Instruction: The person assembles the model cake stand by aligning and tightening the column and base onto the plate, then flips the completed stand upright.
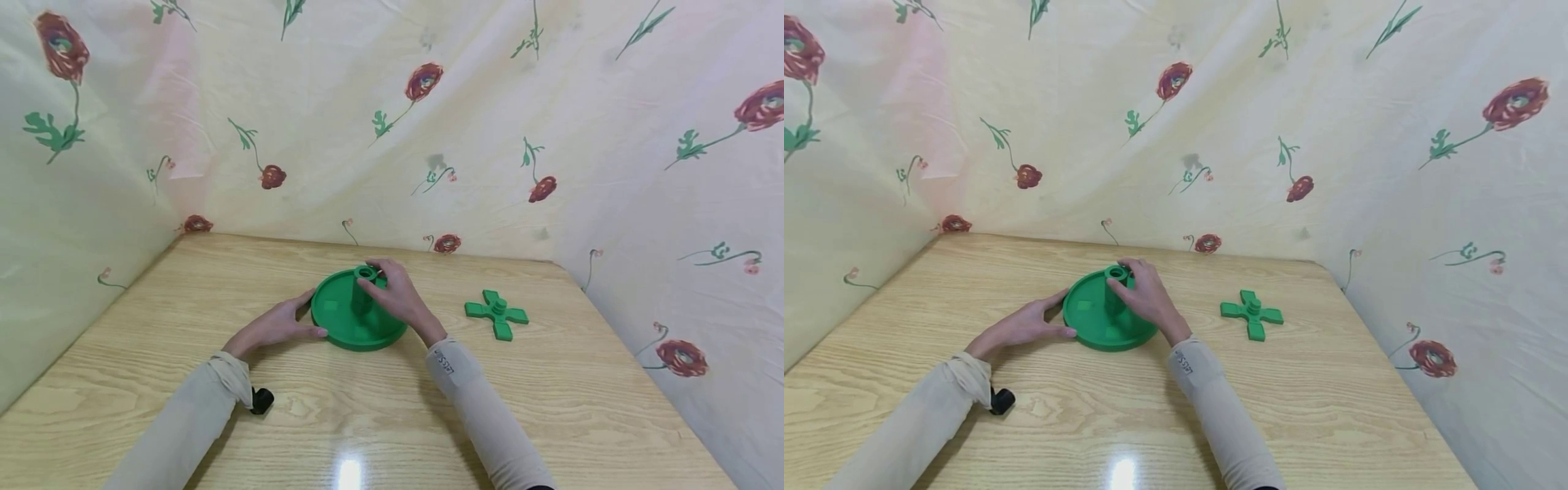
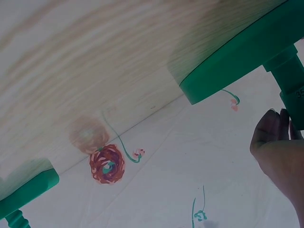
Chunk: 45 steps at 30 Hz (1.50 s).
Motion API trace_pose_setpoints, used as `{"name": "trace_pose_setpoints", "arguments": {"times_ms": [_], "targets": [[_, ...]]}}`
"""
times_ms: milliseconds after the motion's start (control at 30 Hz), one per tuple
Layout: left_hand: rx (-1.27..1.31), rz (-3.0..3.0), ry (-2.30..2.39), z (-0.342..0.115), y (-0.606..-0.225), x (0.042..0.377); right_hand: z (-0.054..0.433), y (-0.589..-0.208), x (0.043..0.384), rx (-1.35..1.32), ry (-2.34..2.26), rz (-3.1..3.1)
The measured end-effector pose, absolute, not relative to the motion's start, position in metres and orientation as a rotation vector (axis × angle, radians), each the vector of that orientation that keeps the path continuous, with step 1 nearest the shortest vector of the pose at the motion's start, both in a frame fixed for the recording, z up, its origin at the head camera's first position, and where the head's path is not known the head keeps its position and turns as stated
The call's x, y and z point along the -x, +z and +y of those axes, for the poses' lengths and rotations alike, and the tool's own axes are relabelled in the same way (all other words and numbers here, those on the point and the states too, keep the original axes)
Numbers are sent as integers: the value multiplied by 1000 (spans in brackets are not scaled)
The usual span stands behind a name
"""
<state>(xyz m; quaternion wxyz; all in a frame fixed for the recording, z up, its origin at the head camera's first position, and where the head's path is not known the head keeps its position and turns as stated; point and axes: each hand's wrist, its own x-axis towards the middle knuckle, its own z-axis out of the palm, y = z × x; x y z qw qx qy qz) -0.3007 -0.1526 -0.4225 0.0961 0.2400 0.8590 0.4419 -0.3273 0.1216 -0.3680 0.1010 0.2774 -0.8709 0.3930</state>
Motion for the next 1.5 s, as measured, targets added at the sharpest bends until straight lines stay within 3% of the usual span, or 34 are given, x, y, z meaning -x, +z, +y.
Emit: {"name": "trace_pose_setpoints", "arguments": {"times_ms": [667, 1500], "targets": [[-708, 2545, 1311, -152, -422, 298, 129, -366, 326, -788, 1212, -2616], [-751, 2549, 1328, -152, -424, 300, 205, -365, 315, -666, 1107, -2607]]}}
